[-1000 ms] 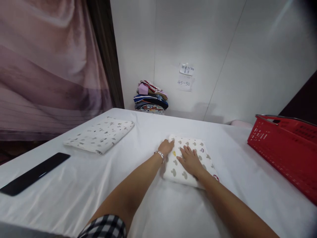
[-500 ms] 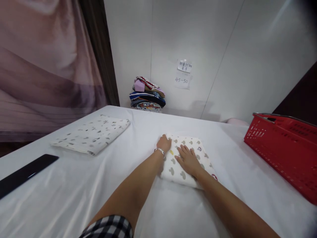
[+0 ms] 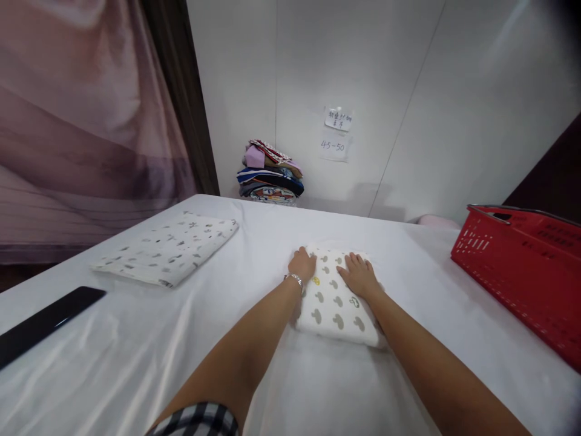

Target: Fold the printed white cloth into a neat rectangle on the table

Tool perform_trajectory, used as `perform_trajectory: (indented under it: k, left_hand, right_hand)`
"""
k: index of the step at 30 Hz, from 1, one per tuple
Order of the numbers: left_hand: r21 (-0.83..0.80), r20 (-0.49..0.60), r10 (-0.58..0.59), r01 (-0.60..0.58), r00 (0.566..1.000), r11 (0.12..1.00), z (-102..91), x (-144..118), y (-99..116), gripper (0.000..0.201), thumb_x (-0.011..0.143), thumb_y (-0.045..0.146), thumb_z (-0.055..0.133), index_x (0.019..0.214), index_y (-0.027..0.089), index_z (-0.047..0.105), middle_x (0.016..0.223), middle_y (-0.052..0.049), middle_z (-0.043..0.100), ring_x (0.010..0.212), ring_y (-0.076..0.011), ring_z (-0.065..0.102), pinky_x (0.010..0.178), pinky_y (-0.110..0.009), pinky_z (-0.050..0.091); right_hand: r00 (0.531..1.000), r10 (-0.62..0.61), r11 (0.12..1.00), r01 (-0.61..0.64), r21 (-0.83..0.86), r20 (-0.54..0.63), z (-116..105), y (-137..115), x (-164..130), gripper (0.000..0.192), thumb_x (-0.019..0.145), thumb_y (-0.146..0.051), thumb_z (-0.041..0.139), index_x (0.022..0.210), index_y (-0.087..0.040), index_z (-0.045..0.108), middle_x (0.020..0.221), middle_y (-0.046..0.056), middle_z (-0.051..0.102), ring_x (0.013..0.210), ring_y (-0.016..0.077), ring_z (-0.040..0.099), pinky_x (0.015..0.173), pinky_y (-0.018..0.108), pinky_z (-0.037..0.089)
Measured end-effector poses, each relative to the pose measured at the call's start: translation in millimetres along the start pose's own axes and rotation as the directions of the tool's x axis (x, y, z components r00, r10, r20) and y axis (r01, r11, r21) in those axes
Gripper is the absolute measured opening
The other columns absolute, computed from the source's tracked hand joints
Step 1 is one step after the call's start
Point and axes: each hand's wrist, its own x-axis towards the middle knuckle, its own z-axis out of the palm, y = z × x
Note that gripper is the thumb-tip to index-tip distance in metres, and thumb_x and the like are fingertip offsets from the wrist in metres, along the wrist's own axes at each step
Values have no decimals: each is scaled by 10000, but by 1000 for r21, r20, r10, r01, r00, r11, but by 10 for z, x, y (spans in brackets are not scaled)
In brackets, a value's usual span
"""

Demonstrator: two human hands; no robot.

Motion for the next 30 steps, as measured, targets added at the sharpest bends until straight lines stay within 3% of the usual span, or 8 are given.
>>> perform_trajectory:
  k: [2,4,6,8,16,22,27,30]
  left_hand:
    - [32,-31,84,-83,996,996,-15,-2,35,486,854,350,449,1293,159,364,1316,-169,450,1179,-287,458,922,-396,388]
    - [101,-36,268,-264,963,959,-8,6,57,509,857,333,447,1331,192,328,1409,-131,362,1289,-272,325,1017,-419,300]
    - [164,27,419,-417,908,894,24,26,55,465,877,363,400,1317,222,355,1446,-89,324,1337,-255,239,1053,-465,240]
    - [190,88,446,-455,890,870,75,50,31,423,894,398,337,1281,236,398,1448,-70,328,1352,-251,205,1041,-521,234]
    - [100,73,423,-428,903,898,179,148,-32,427,887,404,341,1267,227,425,1447,-72,338,1363,-248,183,1053,-564,169]
    - [-157,104,350,-332,931,930,11,177,-107,433,872,389,425,1235,162,492,1441,-94,352,1349,-204,249,1078,-331,224]
    - [-201,-10,196,-194,981,960,-124,-229,-366,398,885,366,396,1191,139,512,1246,-135,546,1117,-227,516,934,-318,372]
    - [-319,26,91,-78,996,945,-167,-563,-480,441,849,391,468,1220,153,484,1094,-100,626,962,-198,589,839,-281,409]
  right_hand:
    - [1000,-3,1000,3,-2,-8,12,-7,-7,627,907,-506,235,1408,-134,294,1502,103,211,1373,264,143,1082,455,85]
    - [1000,0,1000,0,-4,-14,4,-15,-13,627,908,-505,234,1407,-130,295,1502,103,212,1372,264,146,1081,457,89]
    - [1000,1,1000,-1,-7,-21,-8,-19,-20,623,910,-502,235,1406,-131,299,1500,101,217,1370,262,152,1081,456,90]
    - [1000,2,1000,-2,-10,-24,-14,-21,-26,619,910,-501,238,1404,-133,303,1498,99,224,1368,261,157,1081,453,94]
    - [1000,8,1000,-9,-23,-25,5,-21,-14,620,913,-509,228,1409,-142,294,1500,96,220,1370,256,151,1083,450,85]
    - [999,31,999,-31,-19,21,-19,-30,-12,636,910,-530,201,1425,-160,254,1515,68,174,1380,237,115,1091,425,67]
    - [999,22,1000,-22,-2,33,-84,-38,-27,616,912,-509,228,1418,-159,266,1514,75,178,1381,239,115,1089,440,75]
    - [997,31,998,-35,43,77,-206,-68,-22,589,909,-479,279,1404,-160,296,1510,82,191,1379,246,128,1086,445,86]
